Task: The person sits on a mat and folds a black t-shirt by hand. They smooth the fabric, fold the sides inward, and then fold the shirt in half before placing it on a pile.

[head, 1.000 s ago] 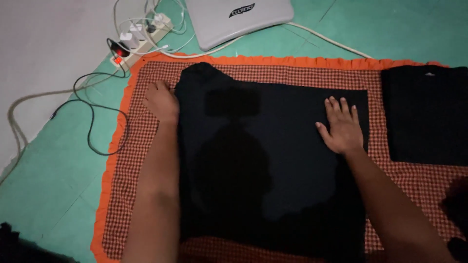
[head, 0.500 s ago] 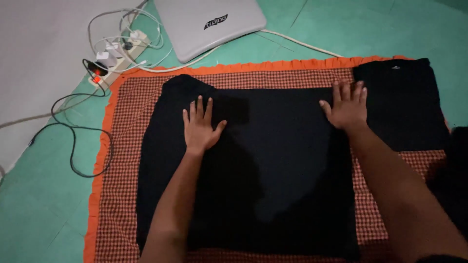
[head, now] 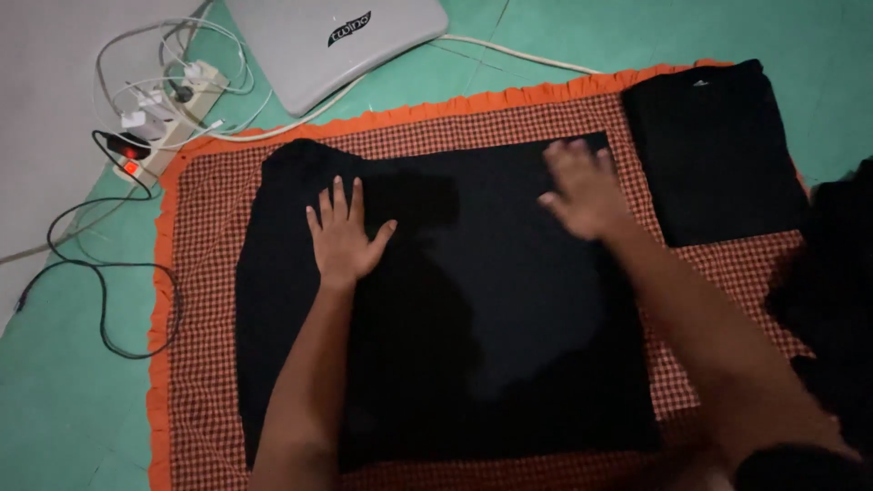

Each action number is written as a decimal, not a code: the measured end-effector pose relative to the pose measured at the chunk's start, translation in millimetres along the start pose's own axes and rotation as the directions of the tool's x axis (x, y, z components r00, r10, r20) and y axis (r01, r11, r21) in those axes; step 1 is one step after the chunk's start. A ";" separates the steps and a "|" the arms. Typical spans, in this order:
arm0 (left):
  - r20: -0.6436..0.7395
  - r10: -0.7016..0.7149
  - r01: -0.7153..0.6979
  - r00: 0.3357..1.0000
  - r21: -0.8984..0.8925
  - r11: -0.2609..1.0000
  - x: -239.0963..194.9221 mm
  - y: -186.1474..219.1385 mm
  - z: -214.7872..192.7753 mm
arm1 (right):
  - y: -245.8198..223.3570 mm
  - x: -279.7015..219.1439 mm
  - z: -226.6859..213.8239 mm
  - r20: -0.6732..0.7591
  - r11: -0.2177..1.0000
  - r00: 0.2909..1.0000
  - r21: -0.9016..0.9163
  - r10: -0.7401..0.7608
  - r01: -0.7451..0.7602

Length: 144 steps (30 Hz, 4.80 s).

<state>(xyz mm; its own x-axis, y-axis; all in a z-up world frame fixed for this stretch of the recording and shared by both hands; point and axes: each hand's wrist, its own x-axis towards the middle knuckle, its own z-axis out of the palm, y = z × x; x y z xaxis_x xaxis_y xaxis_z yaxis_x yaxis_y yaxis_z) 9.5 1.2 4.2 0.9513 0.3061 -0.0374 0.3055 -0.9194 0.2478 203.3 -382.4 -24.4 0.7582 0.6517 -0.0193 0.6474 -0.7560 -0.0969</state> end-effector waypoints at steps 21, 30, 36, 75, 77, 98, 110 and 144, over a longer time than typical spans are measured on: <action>-0.150 0.022 0.001 0.988 0.147 0.989 -32.0 -119.7 -10.1 | -53.4 -24.2 -6.5 0.041 0.996 0.997 0.069 -0.058 0.055; -0.211 0.057 -0.015 0.976 0.199 0.980 -52.9 -102.6 -16.9 | -41.3 -11.5 25.1 -0.151 1.000 0.988 0.013 -0.005 0.007; 0.032 0.004 -0.004 0.999 -0.016 1.000 -73.5 -39.9 1.0 | -223.9 19.8 7.0 -0.191 0.889 0.883 0.080 -0.430 0.450; -0.190 -0.020 0.054 0.982 0.178 0.983 -83.2 -64.8 22.1 | -112.7 -71.9 3.6 -0.186 0.962 0.957 0.116 -0.223 0.247; -0.126 -0.055 0.075 0.991 0.161 0.984 -95.1 -64.7 8.4 | -97.9 -93.4 -5.2 -0.134 0.982 0.975 0.037 -0.179 0.186; -0.001 0.449 -0.448 0.894 0.054 0.892 -221.0 49.8 33.3 | -179.0 -193.2 5.7 -0.044 0.939 0.943 0.084 -0.330 0.333; 0.070 0.462 -0.466 0.884 0.079 0.881 -222.7 48.2 20.5 | -7.0 -270.7 -14.9 0.307 0.914 0.912 -0.217 -0.271 0.344; 0.225 -0.577 0.452 0.785 0.428 0.783 -267.0 -186.7 -21.1 | -144.7 -228.5 -38.1 0.448 0.997 0.893 0.076 -0.052 0.020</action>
<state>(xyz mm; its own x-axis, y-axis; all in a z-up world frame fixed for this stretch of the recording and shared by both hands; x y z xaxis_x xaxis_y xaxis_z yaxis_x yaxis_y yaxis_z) -302.4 96.4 -11.7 0.5801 0.7150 -0.3902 0.6869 -0.6869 -0.2375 -60.7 -424.2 31.9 0.6079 0.6486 -0.4579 0.6549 -0.7357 -0.1726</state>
